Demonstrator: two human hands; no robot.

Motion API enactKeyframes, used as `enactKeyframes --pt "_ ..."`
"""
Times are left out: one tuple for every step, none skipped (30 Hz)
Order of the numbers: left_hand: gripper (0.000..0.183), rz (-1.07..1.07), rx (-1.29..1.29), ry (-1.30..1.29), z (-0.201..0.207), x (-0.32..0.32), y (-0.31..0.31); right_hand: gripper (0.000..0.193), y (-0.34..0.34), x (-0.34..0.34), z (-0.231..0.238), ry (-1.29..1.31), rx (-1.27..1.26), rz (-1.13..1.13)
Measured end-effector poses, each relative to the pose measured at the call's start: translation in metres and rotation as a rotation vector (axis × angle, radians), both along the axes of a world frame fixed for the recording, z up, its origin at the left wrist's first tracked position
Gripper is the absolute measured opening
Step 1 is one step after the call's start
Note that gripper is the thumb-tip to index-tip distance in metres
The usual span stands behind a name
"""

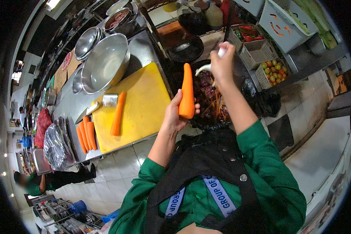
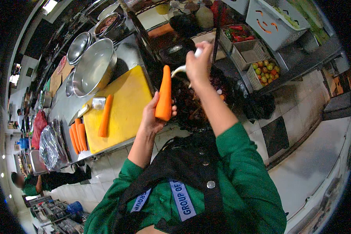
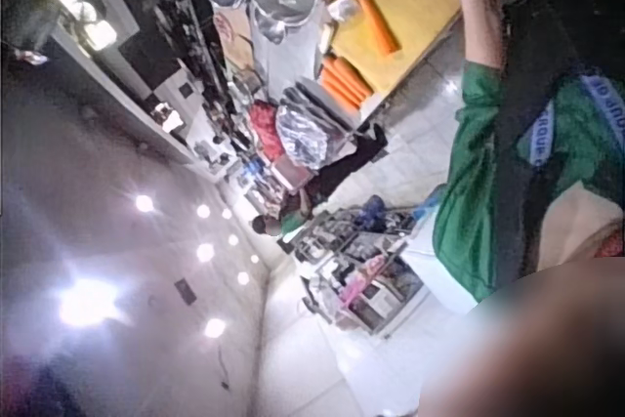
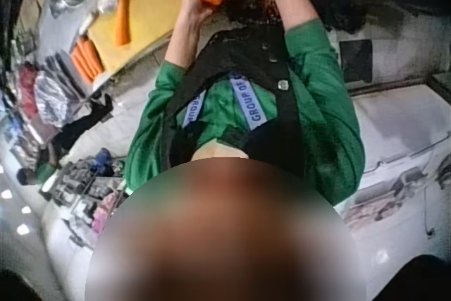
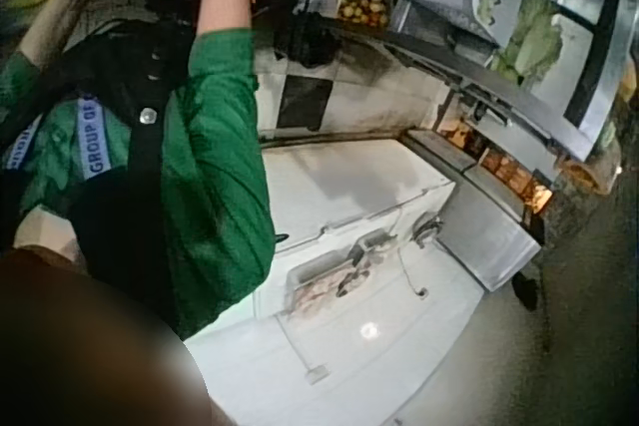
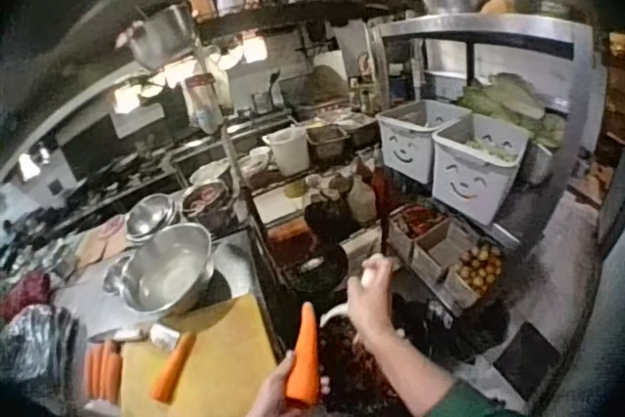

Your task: The person peels several carrots using a vegetable peeler over a yellow cutting board in a commercial kitchen. After peeling, the person uses a knife to trim the ends of the carrots and places them on the cutting board.

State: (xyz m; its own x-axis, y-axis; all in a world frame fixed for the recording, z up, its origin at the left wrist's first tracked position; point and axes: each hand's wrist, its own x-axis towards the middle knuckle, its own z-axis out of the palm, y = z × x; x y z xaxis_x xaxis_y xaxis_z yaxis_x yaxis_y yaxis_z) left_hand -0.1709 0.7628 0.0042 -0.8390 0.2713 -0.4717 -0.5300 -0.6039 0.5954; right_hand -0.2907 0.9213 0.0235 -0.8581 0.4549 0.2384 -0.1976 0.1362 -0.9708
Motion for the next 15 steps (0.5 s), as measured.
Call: enactKeyframes --pt "0.049 0.035 0.024 -0.022 -0.004 -0.003 0.003 0.033 -0.010 0.019 -0.001 0.018 -0.092 0.081" --pt "0.050 0.057 0.067 -0.021 -0.008 -0.005 0.004 0.034 -0.020 0.038 -0.002 0.032 -0.187 0.168" --pt "0.049 0.070 0.058 -0.033 -0.010 -0.007 0.006 0.034 -0.030 0.052 -0.003 0.008 -0.193 0.180" --pt "0.048 0.095 0.079 -0.032 -0.012 -0.008 0.008 0.034 -0.038 0.064 -0.002 0.005 -0.183 0.212" --pt "0.047 0.134 0.074 -0.049 -0.012 -0.009 0.011 0.033 -0.043 0.075 -0.003 -0.007 -0.182 0.262" --pt "0.046 0.167 0.074 -0.079 -0.012 -0.010 0.014 0.033 -0.048 0.080 -0.003 -0.010 -0.142 0.223" --pt "0.043 0.170 0.077 -0.084 -0.011 -0.009 0.015 0.032 -0.050 0.082 -0.003 -0.021 -0.155 0.216" --pt "0.043 0.138 0.090 -0.039 -0.009 -0.009 0.015 0.032 -0.049 0.076 -0.002 0.028 -0.161 0.196" --pt "0.042 0.114 0.093 -0.016 -0.006 -0.007 0.015 0.031 -0.045 0.067 -0.001 -0.034 -0.116 0.247" --pt "0.042 0.076 0.120 0.037 -0.003 -0.006 0.015 0.030 -0.042 0.059 -0.001 -0.041 -0.056 0.295" --pt "0.043 0.033 -0.051 0.153 0.001 -0.001 0.012 0.028 -0.039 0.043 0.000 -0.013 -0.101 0.246" --pt "0.045 -0.063 -0.041 0.146 0.005 0.005 0.009 0.030 -0.028 0.021 0.002 0.066 -0.026 0.147" --pt "0.043 -0.144 -0.033 0.115 0.008 0.008 0.004 0.031 -0.016 0.000 0.006 -0.020 0.030 0.106" --pt "0.042 -0.226 -0.001 0.097 0.010 0.014 0.000 0.033 -0.004 -0.019 0.007 -0.036 0.004 0.069" --pt "0.043 -0.243 0.010 0.103 0.011 0.017 -0.002 0.034 0.008 -0.032 0.009 -0.120 0.052 -0.003"
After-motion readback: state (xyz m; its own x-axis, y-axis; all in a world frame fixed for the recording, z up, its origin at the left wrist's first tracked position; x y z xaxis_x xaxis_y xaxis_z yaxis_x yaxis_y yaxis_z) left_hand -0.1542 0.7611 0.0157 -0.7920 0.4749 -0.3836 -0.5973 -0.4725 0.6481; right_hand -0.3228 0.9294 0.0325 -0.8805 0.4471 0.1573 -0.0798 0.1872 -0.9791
